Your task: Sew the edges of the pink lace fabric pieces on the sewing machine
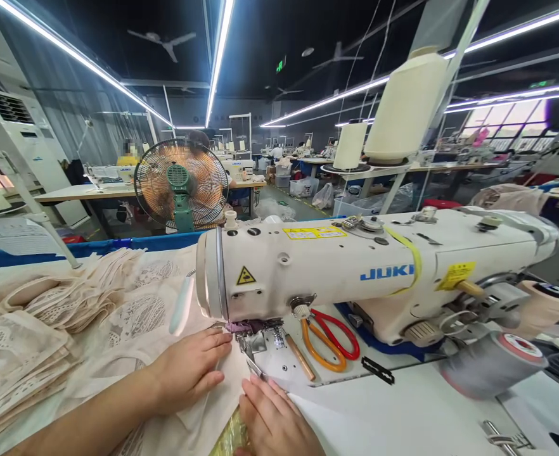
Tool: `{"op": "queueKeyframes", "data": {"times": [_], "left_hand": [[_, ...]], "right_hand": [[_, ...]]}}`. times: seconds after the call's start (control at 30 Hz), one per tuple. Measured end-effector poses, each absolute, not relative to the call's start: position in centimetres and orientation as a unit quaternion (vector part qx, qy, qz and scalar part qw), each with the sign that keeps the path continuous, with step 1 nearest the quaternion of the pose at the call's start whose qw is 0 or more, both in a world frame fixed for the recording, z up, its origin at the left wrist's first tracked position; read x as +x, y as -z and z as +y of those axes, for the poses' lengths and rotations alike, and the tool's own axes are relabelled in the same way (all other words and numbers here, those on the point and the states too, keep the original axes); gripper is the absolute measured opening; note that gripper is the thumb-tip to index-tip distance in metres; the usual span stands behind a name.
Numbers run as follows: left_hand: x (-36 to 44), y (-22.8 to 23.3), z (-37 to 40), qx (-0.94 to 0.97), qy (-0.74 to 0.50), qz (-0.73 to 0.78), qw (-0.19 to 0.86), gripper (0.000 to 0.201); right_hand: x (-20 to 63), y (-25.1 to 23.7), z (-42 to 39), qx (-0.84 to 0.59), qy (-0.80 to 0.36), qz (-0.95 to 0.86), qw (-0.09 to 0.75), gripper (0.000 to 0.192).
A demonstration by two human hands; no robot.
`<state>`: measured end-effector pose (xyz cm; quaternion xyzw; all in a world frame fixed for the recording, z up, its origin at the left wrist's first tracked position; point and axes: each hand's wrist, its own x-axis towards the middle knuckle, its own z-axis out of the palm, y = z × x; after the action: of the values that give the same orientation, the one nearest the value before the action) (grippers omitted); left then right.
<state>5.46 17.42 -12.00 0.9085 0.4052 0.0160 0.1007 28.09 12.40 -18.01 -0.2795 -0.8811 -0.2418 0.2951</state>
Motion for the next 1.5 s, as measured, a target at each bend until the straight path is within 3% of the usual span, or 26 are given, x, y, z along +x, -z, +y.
{"op": "queueKeyframes", "data": {"times": [0.4,0.5,0.73,1.07,1.5], "left_hand": [[6.9,11.1,15.3,0.932,-0.047,0.354,0.057,0.030],[7.2,13.2,13.8,0.939,-0.056,0.339,0.000,0.046],[5.3,15.1,15.2,0.947,-0.104,0.276,-0.124,0.025],[4.2,14.2,17.6,0.961,-0.103,0.228,-0.120,0.027],[3.8,13.9,20.7,0.957,-0.122,0.212,-0.155,0.027]], "right_hand": [[27.6,18.0,11.9,-0.333,0.140,-0.899,0.247,0.043],[27.6,17.8,11.7,-0.334,0.142,-0.899,0.245,0.044],[27.9,18.1,11.7,-0.315,0.169,-0.899,0.252,0.042],[27.9,17.3,12.0,-0.311,0.151,-0.909,0.232,0.040],[28.3,16.5,11.5,-0.313,0.124,-0.889,0.311,0.029]]}}
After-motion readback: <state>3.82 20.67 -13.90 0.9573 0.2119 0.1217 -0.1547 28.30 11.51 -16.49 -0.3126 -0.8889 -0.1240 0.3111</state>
